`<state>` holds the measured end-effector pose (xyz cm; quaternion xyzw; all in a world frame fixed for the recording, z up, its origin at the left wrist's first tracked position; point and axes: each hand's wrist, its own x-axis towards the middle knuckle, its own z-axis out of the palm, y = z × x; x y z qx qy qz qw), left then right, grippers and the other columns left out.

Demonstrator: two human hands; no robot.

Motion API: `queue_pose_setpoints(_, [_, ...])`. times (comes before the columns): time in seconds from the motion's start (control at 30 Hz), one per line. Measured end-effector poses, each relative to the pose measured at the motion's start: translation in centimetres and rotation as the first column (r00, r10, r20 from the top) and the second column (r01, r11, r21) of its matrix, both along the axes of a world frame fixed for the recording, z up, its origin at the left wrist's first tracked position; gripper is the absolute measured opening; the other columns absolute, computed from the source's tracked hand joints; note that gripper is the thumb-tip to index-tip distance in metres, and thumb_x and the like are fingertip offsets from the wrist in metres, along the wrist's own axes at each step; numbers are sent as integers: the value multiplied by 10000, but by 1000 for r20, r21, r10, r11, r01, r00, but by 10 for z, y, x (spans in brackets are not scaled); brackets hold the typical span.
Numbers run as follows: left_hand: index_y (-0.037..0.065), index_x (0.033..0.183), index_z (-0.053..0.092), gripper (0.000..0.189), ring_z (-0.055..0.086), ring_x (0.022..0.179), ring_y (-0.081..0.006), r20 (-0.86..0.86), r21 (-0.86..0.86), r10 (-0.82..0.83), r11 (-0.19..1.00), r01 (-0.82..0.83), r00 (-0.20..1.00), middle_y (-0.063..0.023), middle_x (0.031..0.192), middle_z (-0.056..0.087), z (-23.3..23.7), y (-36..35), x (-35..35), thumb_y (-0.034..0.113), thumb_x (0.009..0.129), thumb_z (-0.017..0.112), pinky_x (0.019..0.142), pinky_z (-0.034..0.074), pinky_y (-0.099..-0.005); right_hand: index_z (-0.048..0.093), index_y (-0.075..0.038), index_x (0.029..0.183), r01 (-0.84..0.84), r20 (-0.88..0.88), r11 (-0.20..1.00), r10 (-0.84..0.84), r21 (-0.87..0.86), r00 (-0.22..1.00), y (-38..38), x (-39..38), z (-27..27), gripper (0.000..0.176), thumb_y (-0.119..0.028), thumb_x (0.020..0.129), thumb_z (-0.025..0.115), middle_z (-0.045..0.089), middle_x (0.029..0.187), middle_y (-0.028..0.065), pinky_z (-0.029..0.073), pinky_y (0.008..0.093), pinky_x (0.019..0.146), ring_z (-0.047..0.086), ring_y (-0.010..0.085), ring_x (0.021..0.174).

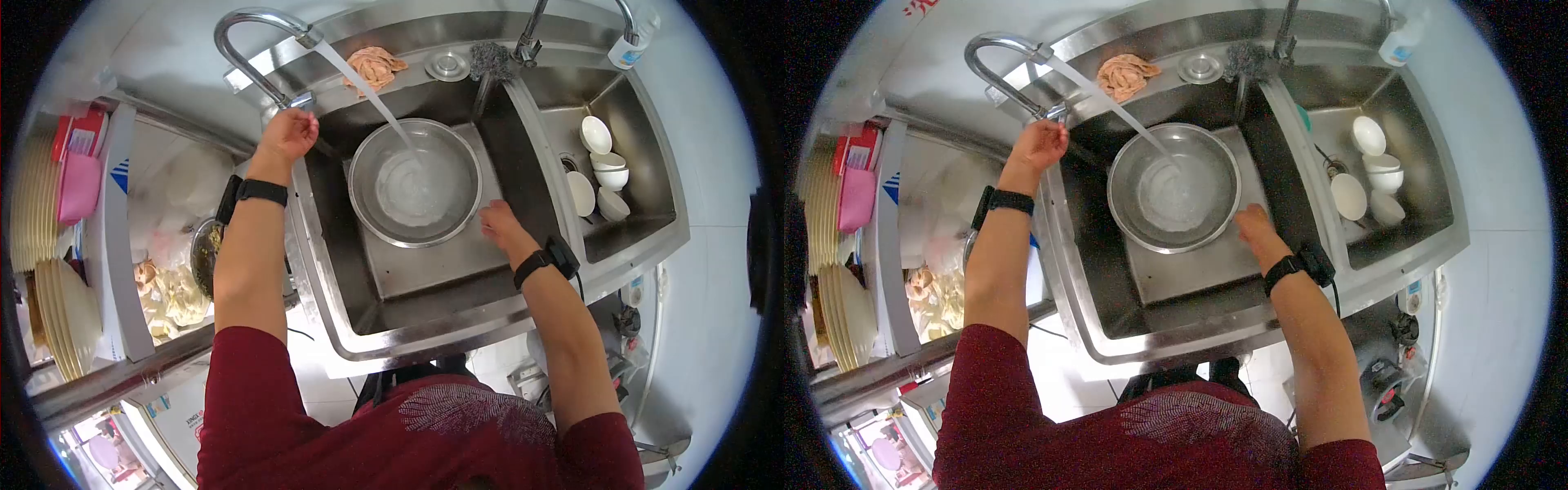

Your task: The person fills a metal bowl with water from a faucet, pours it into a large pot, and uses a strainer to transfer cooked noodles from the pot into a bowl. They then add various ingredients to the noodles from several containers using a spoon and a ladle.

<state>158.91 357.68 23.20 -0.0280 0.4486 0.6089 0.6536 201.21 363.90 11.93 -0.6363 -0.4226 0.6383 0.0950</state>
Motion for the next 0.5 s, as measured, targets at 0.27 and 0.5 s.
queue_pose_setpoints(0.27, [-60, 767, 459, 81, 538, 817, -261, -232, 153, 333, 940, -304, 914, -160, 851, 550, 32, 39, 22, 8, 738, 427, 713, 480, -322, 433, 25, 1047, -143, 18, 986, 146, -87, 989, 11, -20, -31, 384, -98, 696, 528, 497, 1003, 164, 434, 345, 662, 514, 273, 855])
queue_pose_setpoints(0.5, [13, 1035, 450, 421, 508, 861, -220, -878, -458, -479, 850, -261, -17, -107, 1045, 493, -223, -31, 92, 134, 645, 551, 751, 421, -325, 428, 0, 1084, -24, 12, 998, 23, 61, 1000, 41, -30, -84, 453, -29, 655, 569, 520, 1017, 117, 435, 350, 723, 515, 245, 895])
